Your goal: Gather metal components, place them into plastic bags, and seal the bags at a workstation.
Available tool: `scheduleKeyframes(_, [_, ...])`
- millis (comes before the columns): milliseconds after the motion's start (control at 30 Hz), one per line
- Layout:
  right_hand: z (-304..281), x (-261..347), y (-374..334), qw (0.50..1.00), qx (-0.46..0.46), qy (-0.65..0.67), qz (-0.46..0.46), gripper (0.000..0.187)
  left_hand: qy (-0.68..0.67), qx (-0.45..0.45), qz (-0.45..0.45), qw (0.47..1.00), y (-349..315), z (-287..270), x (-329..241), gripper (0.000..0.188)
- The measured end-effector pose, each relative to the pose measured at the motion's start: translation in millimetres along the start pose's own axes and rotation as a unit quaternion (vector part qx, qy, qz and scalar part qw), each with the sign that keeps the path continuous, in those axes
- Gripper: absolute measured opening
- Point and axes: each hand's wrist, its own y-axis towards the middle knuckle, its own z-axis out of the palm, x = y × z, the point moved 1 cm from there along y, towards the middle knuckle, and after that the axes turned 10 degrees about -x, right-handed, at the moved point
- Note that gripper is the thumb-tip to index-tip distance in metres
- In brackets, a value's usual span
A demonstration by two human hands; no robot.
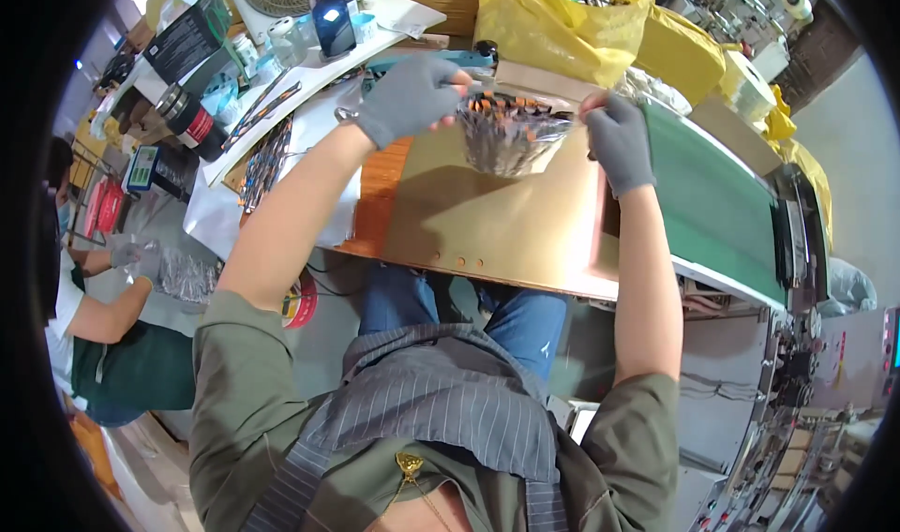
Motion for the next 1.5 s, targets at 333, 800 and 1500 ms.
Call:
scheduleKeyframes(333, [31, 61, -40, 0.833, 0.061, -0.275, -0.477, 0.06, -0.134, 0.2, -0.048, 0.969, -15, -27, -54, 0.021])
scheduleKeyframes(800, [155, -90, 131, 0.918, -0.127, -0.336, -0.164, 0.038, -0.338, 0.022, -0.351, 0.873, -28, 69, 173, 0.036])
scheduleKeyframes(1500, [236, -125, 173, 0.891, -0.08, -0.417, -0.158, 0.022, -0.352, -0.051, -0.391, 0.849, 26, 12, 288, 0.039])
